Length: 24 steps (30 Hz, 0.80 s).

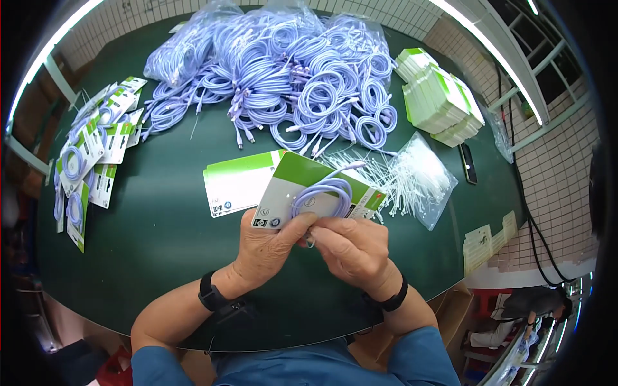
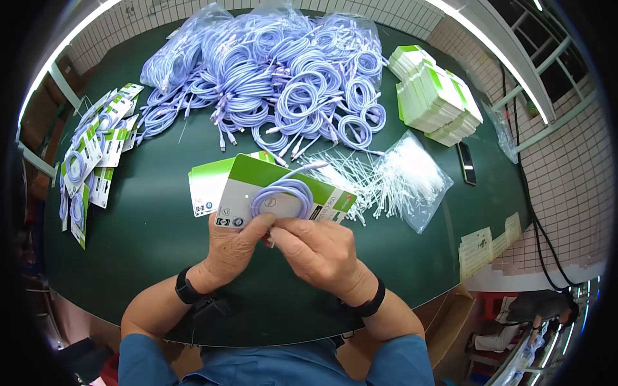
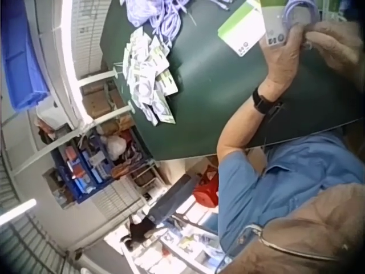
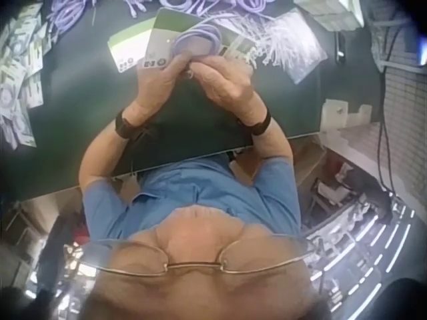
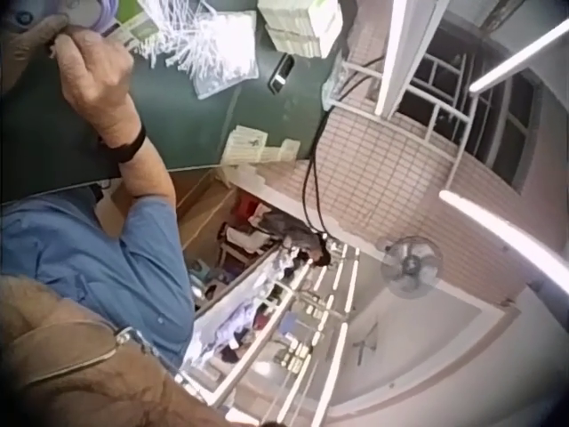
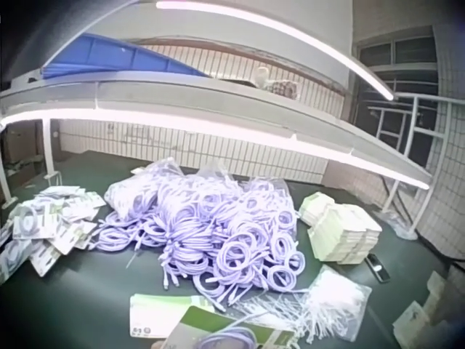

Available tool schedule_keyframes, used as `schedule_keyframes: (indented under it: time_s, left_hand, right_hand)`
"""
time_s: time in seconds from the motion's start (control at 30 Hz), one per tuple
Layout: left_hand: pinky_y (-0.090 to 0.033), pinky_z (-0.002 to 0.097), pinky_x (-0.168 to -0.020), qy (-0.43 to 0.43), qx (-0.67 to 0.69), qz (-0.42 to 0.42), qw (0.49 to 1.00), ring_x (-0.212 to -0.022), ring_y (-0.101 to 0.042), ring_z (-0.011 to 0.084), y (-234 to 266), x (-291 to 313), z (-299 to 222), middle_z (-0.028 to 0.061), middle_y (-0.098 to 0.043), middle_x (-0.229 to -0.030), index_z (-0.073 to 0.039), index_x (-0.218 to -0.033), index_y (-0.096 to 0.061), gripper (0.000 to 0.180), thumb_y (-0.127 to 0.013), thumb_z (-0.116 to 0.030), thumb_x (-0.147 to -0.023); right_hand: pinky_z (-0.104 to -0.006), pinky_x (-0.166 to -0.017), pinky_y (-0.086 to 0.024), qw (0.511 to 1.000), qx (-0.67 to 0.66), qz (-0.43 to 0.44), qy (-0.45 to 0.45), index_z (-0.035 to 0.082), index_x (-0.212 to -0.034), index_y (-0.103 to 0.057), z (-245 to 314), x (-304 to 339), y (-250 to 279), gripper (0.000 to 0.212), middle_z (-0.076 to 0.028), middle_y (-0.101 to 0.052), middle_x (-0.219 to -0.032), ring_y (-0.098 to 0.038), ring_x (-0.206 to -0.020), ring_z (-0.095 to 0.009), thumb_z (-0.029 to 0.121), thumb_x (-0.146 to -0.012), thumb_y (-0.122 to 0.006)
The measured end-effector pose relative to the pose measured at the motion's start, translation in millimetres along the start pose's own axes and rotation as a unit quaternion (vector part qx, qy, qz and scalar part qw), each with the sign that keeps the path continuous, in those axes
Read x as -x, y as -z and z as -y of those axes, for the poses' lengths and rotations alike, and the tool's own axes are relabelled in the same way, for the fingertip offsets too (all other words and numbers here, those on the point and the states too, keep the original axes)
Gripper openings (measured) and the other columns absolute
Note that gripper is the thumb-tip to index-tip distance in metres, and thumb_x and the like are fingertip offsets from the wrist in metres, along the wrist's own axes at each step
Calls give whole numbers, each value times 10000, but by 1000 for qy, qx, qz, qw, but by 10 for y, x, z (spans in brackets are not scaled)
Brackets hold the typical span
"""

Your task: The person secures a coiled cable to a cardboard backing by threading a plastic zip tie through the holes and around the cable. After pulling the zip tie tight, the person picks up another cable and backing to repeat the process.

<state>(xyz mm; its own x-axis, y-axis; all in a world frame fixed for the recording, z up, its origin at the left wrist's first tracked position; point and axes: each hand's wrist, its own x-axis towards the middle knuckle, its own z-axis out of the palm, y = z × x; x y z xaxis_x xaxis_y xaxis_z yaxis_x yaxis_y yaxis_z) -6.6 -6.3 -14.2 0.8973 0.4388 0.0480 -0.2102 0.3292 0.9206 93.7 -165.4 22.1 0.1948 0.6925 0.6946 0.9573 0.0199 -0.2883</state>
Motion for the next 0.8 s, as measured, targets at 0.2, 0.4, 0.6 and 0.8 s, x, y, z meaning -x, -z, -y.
schedule_keyframes:
  time_s: [0.2,0.4,0.6,0.8]
  left_hand:
    - [-574,240,-602,-12,15,4,1000,-752,-708,101,-24,-1,-48,63,-766,-961,19,-1175,-746,216,-786,-96,-997]
    - [-573,250,-596,-4,8,15,1000,-742,-703,105,-12,-40,-48,68,-765,-980,20,-1177,-733,214,-777,-93,-1002]
    - [-573,255,-594,-11,22,7,1000,-731,-702,115,68,-79,-158,81,-765,-995,19,-1221,-710,244,-763,-82,-1006]
    - [-591,273,-595,-6,61,45,997,-740,-709,143,9,-38,-246,115,-759,-1040,35,-1259,-679,277,-748,-64,-1010]
  right_hand:
    - [-325,-632,-594,999,4,-32,-2,33,-1003,-772,-35,-15,-41,264,-128,-769,-995,-755,-772,-251,-66,-767,-838]
    - [-322,-652,-597,998,-37,-21,-49,28,-983,-779,-45,-53,-20,215,-125,-750,-991,-745,-778,-251,-36,-794,-858]
    - [-277,-687,-570,979,-17,-202,-39,44,-1115,-718,-259,23,168,242,-116,-724,-1013,-706,-824,-153,-63,-907,-782]
    - [-297,-760,-605,756,-457,-218,-416,-5,-1183,-708,-718,165,143,201,-80,-744,-1042,-724,-867,-146,49,-994,-753]
